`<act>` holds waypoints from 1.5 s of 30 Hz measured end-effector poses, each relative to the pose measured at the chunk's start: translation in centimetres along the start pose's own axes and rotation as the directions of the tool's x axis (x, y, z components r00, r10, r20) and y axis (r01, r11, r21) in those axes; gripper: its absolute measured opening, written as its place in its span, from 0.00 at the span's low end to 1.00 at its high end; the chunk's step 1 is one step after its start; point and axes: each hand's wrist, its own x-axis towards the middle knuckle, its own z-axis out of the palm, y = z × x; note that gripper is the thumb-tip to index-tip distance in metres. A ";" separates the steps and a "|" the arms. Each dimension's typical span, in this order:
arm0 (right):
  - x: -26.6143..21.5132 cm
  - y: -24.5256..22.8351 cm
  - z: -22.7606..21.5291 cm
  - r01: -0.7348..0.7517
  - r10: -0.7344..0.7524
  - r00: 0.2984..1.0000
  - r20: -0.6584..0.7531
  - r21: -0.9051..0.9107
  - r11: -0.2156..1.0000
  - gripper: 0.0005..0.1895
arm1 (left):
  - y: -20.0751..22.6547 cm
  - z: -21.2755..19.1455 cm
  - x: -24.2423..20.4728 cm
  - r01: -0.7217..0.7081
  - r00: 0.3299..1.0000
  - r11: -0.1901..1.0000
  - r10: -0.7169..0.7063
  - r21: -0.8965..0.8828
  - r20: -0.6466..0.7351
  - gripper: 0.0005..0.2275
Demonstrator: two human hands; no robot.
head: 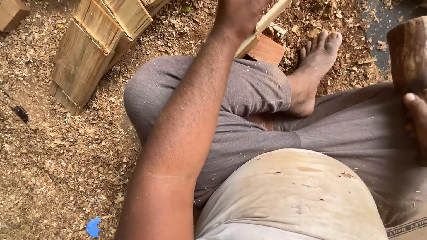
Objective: The person sits on the floor and uses a chisel and wooden mallet to carve a small rectangular piece of wood. They repeatedly strike the chisel to remove wood shavings and occasionally reposition the wood piece.
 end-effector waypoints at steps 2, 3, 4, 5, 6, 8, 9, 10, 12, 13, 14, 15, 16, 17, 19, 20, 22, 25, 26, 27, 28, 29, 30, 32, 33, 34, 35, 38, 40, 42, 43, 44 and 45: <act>-1.6 -2.0 -0.2 0.039 -0.040 0.999 -0.031 -0.015 0.999 0.27 | 0.6 0.7 -0.5 -0.059 0.996 0.997 0.062 -0.042 0.064 0.16; -2.3 -3.1 -0.4 0.035 -0.035 0.999 -0.004 0.067 0.997 0.26 | 0.7 0.7 -0.5 -0.057 0.994 0.997 0.061 -0.042 0.089 0.15; -2.8 -4.1 -0.5 0.028 -0.032 0.999 0.024 0.149 0.988 0.26 | 0.7 0.6 -0.4 -0.056 0.992 0.998 0.060 -0.042 0.115 0.15; -3.2 -5.2 -0.4 0.052 -0.061 0.997 0.036 0.215 0.975 0.26 | 0.6 0.5 -0.3 -0.052 0.988 0.998 0.057 -0.040 0.145 0.15; -3.7 -6.3 -0.5 0.075 -0.091 0.995 0.047 0.280 0.957 0.27 | 0.5 0.3 -0.1 -0.029 0.991 0.999 0.032 -0.022 0.128 0.14; -4.3 -8.4 -0.9 0.212 -0.258 0.965 0.040 0.456 0.864 0.26 | 0.6 -0.4 0.5 0.010 0.995 1.000 -0.011 0.013 0.100 0.13; -4.5 -9.3 -1.3 0.313 -0.385 0.923 0.013 0.557 0.769 0.25 | 0.7 -0.5 0.5 0.040 0.995 0.999 -0.040 0.002 0.091 0.12; -4.6 -10.0 -1.6 0.399 -0.502 0.865 -0.028 0.647 0.650 0.24 | 0.8 -0.5 0.3 0.071 0.994 0.997 -0.070 -0.009 0.082 0.12; -4.8 -11.0 -2.1 0.480 -0.575 0.815 -0.071 0.639 0.601 0.19 | 1.1 -0.7 -0.1 0.048 0.996 0.999 -0.048 -0.003 0.070 0.11; -4.7 -11.4 -2.1 0.510 -0.610 0.789 -0.082 0.642 0.573 0.18 | 1.2 -0.8 -0.5 -0.004 0.998 1.000 0.003 0.012 0.068 0.11; -4.7 -11.7 -1.9 0.535 -0.639 0.764 -0.096 0.646 0.543 0.19 | 1.2 -1.0 -0.7 -0.056 0.996 0.998 0.054 0.027 0.068 0.10; -4.4 -12.2 -1.4 0.551 -0.666 0.739 -0.099 0.658 0.513 0.21 | 1.0 -1.1 -0.8 -0.074 0.995 0.997 0.072 0.020 0.074 0.09; -3.8 -12.9 -1.1 0.640 -0.716 0.691 -0.104 0.549 0.537 0.21 | 0.7 -1.2 -0.9 -0.092 0.993 0.996 0.091 0.012 0.079 0.08; -3.3 -13.7 -0.9 0.720 -0.762 0.639 -0.109 0.432 0.543 0.20 | 0.2 -1.4 -1.0 -0.110 0.990 0.994 0.109 0.005 0.085 0.08; -2.3 -16.4 0.2 0.817 -0.817 0.577 0.004 0.001 0.577 0.21 | -1.2 -1.7 -1.2 0.089 0.995 0.989 -0.093 0.116 0.028 0.06; -2.2 -17.9 0.5 0.804 -0.803 0.589 0.090 -0.162 0.572 0.25 | -1.8 -1.8 -1.2 0.188 0.982 0.968 -0.189 0.167 -0.006 0.05; -2.6 -20.7 -0.3 0.666 -0.592 0.743 0.311 -0.262 0.698 0.48 | -2.5 -2.0 -0.9 -0.006 0.993 0.998 -0.002 0.069 0.118 0.04; -5.0 -22.0 -2.3 0.572 -0.509 0.820 0.263 -0.350 0.742 0.43 | -2.0 -1.4 -1.6 0.084 0.995 0.989 -0.091 0.125 0.048 0.03; -5.5 -22.1 -2.9 0.619 -0.584 0.781 0.221 -0.149 0.771 0.35 | -1.3 -1.3 -1.6 0.176 0.984 0.969 -0.173 0.173 -0.030 0.05; -6.1 -21.6 -3.3 0.642 -0.642 0.748 0.169 0.059 0.764 0.29 | -0.8 -1.0 -1.7 0.129 0.992 0.983 -0.128 0.132 -0.020 0.05; -6.2 -20.9 -3.6 0.645 -0.686 0.720 0.104 0.263 0.717 0.24 | -0.3 -0.7 -1.8 0.083 0.997 0.992 -0.082 0.090 -0.011 0.05; -6.1 -20.1 -3.8 0.658 -0.747 0.662 0.062 0.428 0.619 0.21 | 0.0 -0.5 -2.3 0.043 0.999 0.998 -0.043 0.049 -0.003 0.05; -5.9 -19.1 -3.8 0.648 -0.796 0.606 0.006 0.578 0.497 0.19 | 0.3 -0.4 -2.8 0.040 0.999 0.998 -0.040 0.053 0.003 0.05; -4.7 -17.8 -2.4 0.703 -0.831 0.555 -0.039 0.556 0.444 0.18 | 0.4 -0.5 -2.3 0.008 1.000 0.998 -0.009 0.064 0.022 0.05; -3.8 -17.6 -1.5 0.762 -0.825 0.565 -0.006 0.386 0.520 0.18 | 0.3 -0.5 -2.2 0.020 0.999 0.998 -0.022 0.064 0.030 0.05; -2.9 -17.7 -0.6 0.795 -0.814 0.580 0.024 0.201 0.572 0.17 | 0.0 -0.6 -2.1 0.033 0.999 0.997 -0.036 0.065 0.038 0.05; -2.2 -18.1 0.2 0.800 -0.799 0.599 0.055 0.009 0.600 0.17 | -0.5 -0.7 -2.2 0.050 0.998 0.997 -0.053 0.065 0.042 0.05; -1.9 -20.1 0.6 0.737 -0.743 0.652 0.152 -0.356 0.574 0.21 | -2.4 -0.9 -2.1 -0.117 0.987 0.972 0.136 -0.202 0.087 0.08; -2.4 -22.3 -0.4 0.746 -0.695 0.663 0.278 -0.315 0.586 0.34 | -3.1 -1.6 -1.8 -0.142 0.979 0.989 0.146 -0.039 0.144 0.08; -4.3 -23.3 -2.0 0.562 -0.507 0.826 0.247 -0.278 0.779 0.31 | -3.2 -1.4 -2.1 -0.078 0.991 0.994 0.070 0.072 0.111 0.07; -5.3 -23.3 -2.4 0.446 -0.395 0.890 0.227 -0.256 0.858 0.29 | -3.1 -1.0 -1.9 -0.011 0.998 0.995 0.004 0.100 0.062 0.07; -6.1 -23.1 -2.5 0.516 -0.503 0.842 0.195 -0.020 0.856 0.28 | -2.7 -0.7 -1.8 0.059 0.998 0.990 -0.061 0.124 0.011 0.08; -6.7 -22.6 -2.7 0.552 -0.573 0.805 0.154 0.162 0.818 0.28 | -2.2 -0.5 -1.7 0.064 0.997 0.990 -0.068 0.126 0.027 0.07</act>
